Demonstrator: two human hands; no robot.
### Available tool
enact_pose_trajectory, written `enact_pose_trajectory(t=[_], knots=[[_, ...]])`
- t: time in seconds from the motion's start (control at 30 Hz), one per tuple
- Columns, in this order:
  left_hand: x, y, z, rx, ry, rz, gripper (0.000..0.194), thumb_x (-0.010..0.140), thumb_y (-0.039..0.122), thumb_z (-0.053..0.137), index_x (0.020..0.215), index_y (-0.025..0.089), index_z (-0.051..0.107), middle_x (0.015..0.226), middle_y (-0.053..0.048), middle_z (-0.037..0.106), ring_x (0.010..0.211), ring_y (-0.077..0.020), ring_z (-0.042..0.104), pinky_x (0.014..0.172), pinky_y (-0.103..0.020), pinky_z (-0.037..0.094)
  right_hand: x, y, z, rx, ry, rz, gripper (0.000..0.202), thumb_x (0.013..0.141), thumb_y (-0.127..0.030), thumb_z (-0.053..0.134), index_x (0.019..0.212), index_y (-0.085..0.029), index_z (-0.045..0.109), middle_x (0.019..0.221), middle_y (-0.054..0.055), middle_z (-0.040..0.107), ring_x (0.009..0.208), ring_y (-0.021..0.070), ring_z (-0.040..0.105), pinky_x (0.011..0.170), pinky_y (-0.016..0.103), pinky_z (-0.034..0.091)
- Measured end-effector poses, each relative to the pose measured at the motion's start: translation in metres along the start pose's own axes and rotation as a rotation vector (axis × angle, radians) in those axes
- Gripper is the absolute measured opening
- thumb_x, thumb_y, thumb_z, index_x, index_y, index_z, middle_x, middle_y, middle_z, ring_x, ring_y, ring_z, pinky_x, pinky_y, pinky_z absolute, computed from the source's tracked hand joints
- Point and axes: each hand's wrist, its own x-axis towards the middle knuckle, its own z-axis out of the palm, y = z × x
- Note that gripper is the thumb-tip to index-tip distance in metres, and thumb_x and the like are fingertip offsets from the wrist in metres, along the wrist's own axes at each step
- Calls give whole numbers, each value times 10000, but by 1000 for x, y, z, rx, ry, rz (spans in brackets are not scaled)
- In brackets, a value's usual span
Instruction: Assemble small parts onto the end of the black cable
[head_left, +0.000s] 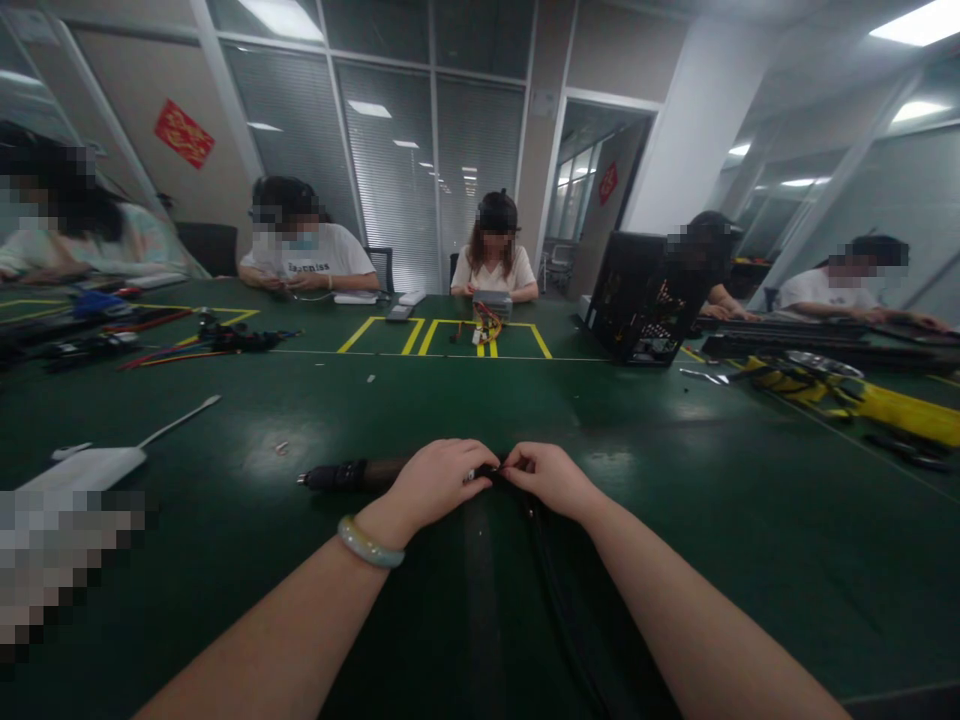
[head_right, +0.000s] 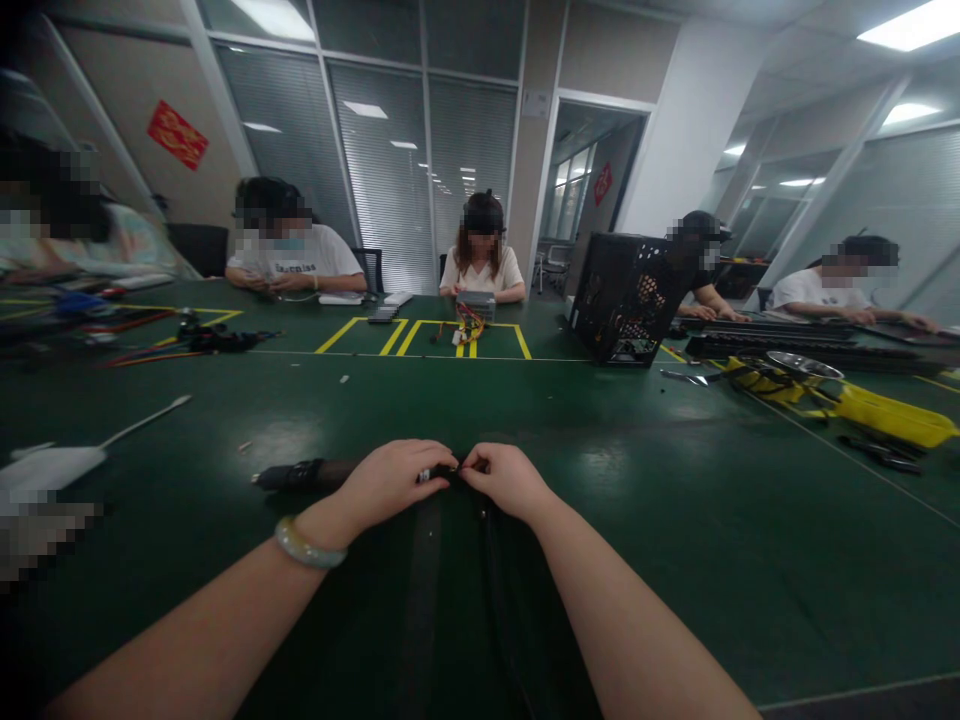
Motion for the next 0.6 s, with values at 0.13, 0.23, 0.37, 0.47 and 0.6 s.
enact_pose_trajectory(t=[0.13, 0.23, 0.37, 0.47, 0.6], knots=[[0, -2, -1, -12, -5, 37, 251, 858, 282, 661, 1105, 266, 622, 1113, 11, 659, 1033, -178, 608, 946, -331, 446, -1, -2, -1, -1, -6, 6, 118, 824, -296, 639, 852, -198, 699, 766, -11, 687, 668, 127, 592, 573, 209, 407], [0, -2, -3, 3, 0, 68, 248, 865, 279, 654, 1110, 260, 628, 1105, 4, 663, 1034, -179, 609, 930, -331, 452, -1, -3, -2, 7, -14, 11, 127, 822, -304, 641, 855, -195, 699, 777, -6, 689, 681, 132, 599, 582, 213, 414], [0, -1, -3, 24, 10, 95, 239, 872, 275, 647, 1109, 246, 632, 1113, -10, 663, 1037, -182, 611, 913, -330, 459, -1, -3, -2, -5, -10, 5, 132, 819, -318, 645, 845, -199, 697, 768, -12, 684, 670, 128, 591, 586, 214, 412], [0, 0, -2, 43, 27, 110, 237, 872, 275, 649, 1106, 240, 634, 1118, -21, 665, 1048, -189, 610, 918, -337, 457, 0, -2, -1, -10, -1, 5, 124, 815, -311, 642, 835, -199, 693, 750, -17, 678, 653, 124, 583, 580, 213, 406], [1, -1, 1, 69, 53, 128, 250, 889, 287, 632, 1134, 237, 626, 1147, -36, 658, 1067, -193, 604, 937, -353, 449, 0, 0, -2, -3, 14, -3, 123, 813, -303, 635, 838, -194, 687, 748, -15, 675, 656, 127, 583, 588, 215, 412]])
